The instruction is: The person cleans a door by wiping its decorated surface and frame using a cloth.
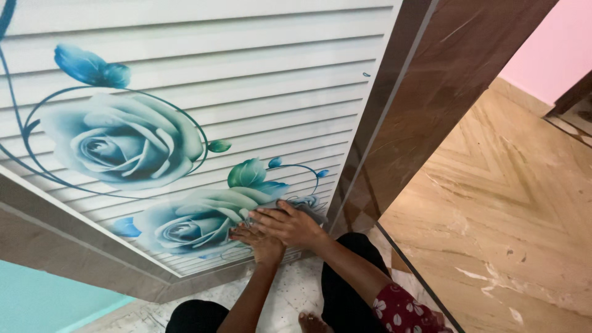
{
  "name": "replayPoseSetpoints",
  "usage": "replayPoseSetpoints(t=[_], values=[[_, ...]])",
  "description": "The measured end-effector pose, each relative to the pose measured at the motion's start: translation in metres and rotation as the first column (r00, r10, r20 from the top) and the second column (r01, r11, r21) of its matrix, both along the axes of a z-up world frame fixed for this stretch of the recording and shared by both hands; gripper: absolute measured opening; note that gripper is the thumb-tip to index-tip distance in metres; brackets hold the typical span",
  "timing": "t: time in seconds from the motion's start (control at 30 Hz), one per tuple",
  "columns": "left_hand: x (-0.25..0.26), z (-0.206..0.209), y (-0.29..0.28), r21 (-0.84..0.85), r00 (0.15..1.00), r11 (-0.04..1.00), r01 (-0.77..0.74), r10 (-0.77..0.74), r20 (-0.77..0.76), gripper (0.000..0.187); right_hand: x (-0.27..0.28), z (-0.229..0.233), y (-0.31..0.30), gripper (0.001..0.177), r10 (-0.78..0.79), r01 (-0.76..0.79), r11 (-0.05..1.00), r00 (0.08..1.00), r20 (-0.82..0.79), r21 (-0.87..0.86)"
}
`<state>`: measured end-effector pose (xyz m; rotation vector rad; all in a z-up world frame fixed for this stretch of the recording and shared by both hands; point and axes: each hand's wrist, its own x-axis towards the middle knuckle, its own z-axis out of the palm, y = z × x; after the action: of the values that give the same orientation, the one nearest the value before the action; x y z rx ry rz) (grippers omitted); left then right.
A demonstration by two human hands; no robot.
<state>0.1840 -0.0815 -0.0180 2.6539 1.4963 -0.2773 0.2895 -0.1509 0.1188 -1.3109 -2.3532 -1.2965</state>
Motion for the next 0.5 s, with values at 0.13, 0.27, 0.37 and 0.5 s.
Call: replayPoseSetpoints(t=[0.13, 0.27, 0.37, 0.5], values=[[0.016, -0.008, -0.001, 0.536, 0.721, 0.831, -0.149, -0.28, 0.634, 0.106, 0.011, 0.007, -0.016, 0.06, -0.068, 0.062, 0.997, 0.981, -0.183, -0.042], [0.03, 0.005, 0.006, 0.681, 0.728, 0.72, -0.134, -0.395, 0.56, 0.101, 0.018, 0.018, -0.022, 0.054, -0.139, 0.183, 0.978, 0.929, -0.342, 0.098], [0.024, 0.031, 0.013, 0.777, 0.757, 0.622, -0.095, -0.462, 0.463, 0.082, 0.021, 0.023, -0.018, 0.053, -0.122, 0.217, 0.964, 0.877, -0.464, 0.157], [-0.004, 0.093, 0.026, 0.87, 0.716, 0.475, -0.134, -0.561, 0.416, 0.058, 0.006, 0.022, -0.003, 0.054, -0.139, 0.272, 0.951, 0.797, -0.587, 0.145]])
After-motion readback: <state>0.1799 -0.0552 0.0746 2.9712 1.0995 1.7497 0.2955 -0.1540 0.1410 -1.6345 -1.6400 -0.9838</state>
